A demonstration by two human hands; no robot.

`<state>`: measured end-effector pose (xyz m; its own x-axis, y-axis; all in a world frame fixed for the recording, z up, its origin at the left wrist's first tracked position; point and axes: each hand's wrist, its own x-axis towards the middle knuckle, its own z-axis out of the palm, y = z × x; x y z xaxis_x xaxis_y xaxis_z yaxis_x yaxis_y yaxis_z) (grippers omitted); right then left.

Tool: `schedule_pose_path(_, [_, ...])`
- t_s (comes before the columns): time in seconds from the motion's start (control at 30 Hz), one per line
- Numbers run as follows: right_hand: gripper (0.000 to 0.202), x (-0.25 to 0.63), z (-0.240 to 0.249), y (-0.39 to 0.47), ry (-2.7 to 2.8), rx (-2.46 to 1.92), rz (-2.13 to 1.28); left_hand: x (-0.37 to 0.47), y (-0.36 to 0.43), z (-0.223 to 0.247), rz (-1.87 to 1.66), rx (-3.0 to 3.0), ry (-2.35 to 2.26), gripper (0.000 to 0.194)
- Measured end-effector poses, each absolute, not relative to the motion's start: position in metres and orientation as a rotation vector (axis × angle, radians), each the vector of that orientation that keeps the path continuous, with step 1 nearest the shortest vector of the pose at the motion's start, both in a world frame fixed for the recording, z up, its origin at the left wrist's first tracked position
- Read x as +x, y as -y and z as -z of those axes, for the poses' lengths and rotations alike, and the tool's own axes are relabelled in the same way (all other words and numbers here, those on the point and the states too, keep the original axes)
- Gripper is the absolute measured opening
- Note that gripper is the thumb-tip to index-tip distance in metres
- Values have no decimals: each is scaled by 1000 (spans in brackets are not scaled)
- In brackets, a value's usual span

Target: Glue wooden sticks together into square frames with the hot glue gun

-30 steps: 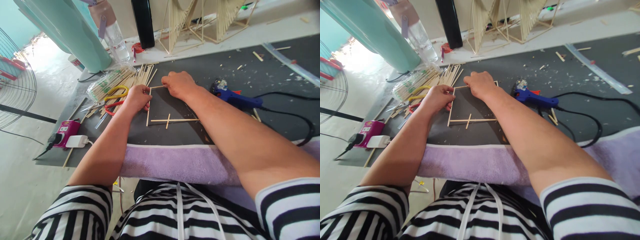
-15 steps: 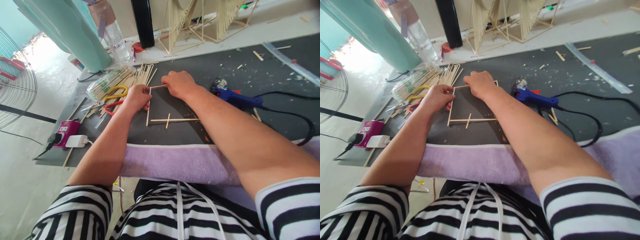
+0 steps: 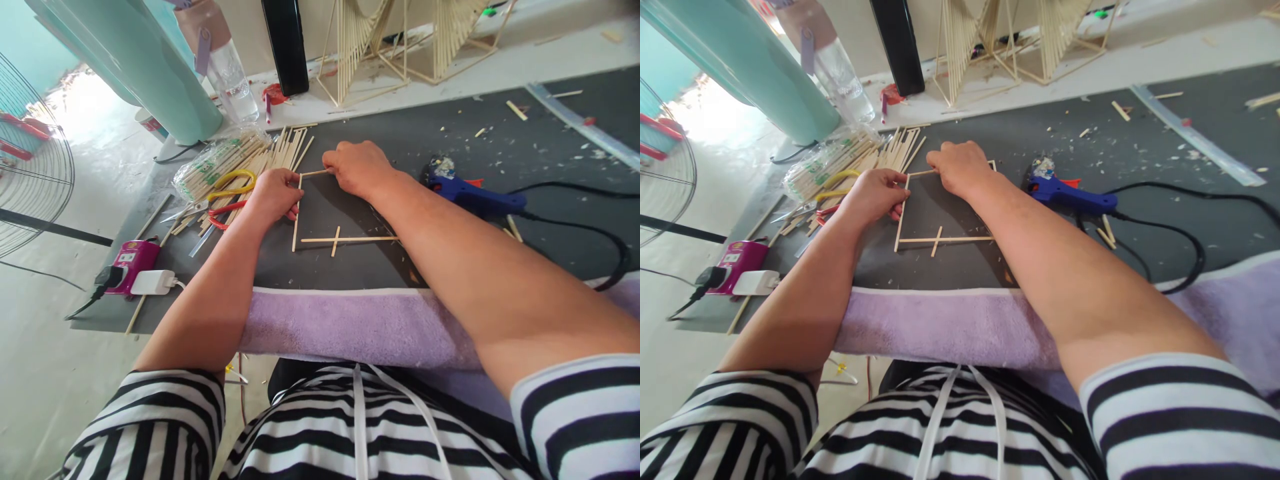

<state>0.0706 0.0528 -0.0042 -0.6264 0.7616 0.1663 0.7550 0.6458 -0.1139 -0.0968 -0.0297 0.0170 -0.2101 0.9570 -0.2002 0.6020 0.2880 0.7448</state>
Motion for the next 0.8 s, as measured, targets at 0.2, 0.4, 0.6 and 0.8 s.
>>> schedule_pose_path(0.2, [32, 70, 3, -52, 2663, -1251, -67, -96, 30, -18, -693, 1404, -1907, 35])
schedule_pose_path(0.4, [32, 70, 5, -53, 2656, -1250, -68, -95, 30, -18, -686, 1398, -1907, 37])
schedule_pose_path(0.6, [31, 70, 6, -54, 2664, -1257, -45, -95, 30, -19, -692, 1387, -1919, 39])
schedule_pose_path(0.8, [31, 70, 4, -53, 2660, -1257, -57, -94, 30, -20, -682, 1398, -1919, 38])
